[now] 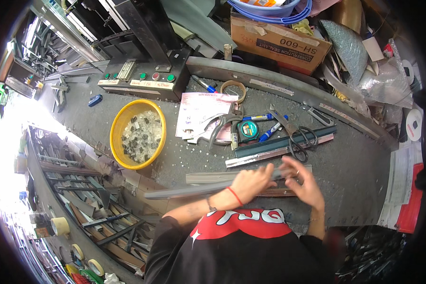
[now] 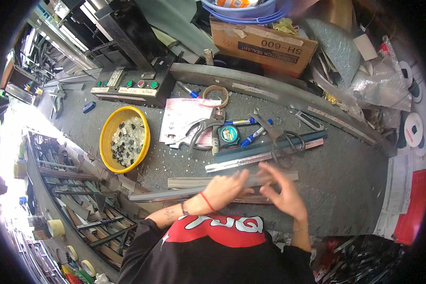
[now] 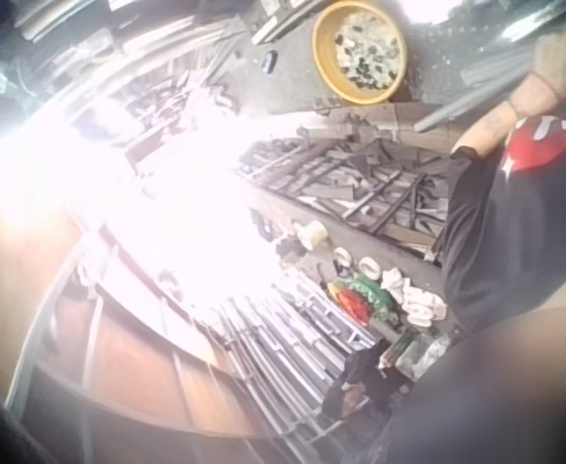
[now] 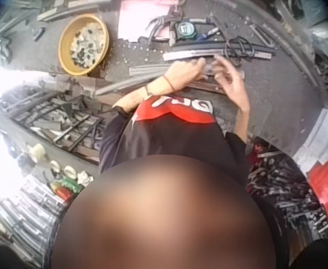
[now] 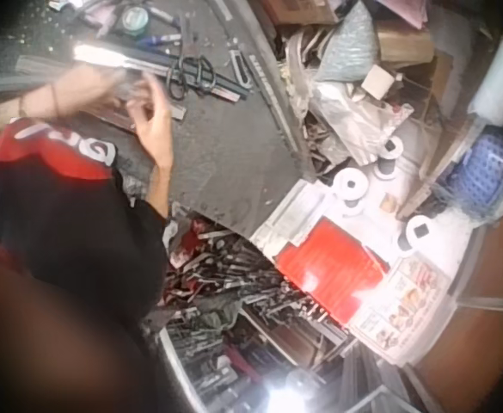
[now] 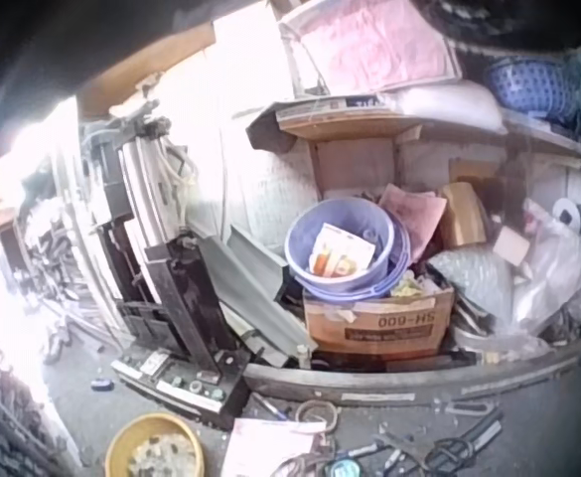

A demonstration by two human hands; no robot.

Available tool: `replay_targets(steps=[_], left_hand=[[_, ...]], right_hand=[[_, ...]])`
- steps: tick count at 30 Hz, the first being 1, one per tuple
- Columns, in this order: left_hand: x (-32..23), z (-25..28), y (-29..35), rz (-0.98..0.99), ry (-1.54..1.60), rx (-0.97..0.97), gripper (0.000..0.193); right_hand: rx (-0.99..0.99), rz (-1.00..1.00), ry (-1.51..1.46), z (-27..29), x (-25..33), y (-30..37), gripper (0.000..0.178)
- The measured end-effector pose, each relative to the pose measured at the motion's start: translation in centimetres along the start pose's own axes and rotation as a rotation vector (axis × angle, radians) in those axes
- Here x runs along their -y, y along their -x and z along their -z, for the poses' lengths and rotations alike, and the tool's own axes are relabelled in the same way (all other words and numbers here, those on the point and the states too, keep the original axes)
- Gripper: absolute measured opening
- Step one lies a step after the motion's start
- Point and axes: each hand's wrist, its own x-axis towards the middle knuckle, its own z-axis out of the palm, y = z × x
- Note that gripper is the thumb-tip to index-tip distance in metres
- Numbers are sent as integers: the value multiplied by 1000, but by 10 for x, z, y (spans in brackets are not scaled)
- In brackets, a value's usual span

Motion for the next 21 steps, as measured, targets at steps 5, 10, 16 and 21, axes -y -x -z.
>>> replay_targets(steps=[5,10,16,21], left_hand=[[-13,-25,3,-49,152,31,42],[8,-18,33,26,0,222,44],[38,9,57,98,-48,250,42],[47,12,42,108,-57,-43,42]], right_hand=[[-113,-300,-170,-17,-22,30,34],[-317,-117,-224,9,-58,59,21],[-683,-372,97,75,-79,75,30],[-773,-275,626,82,-71,35,40]])
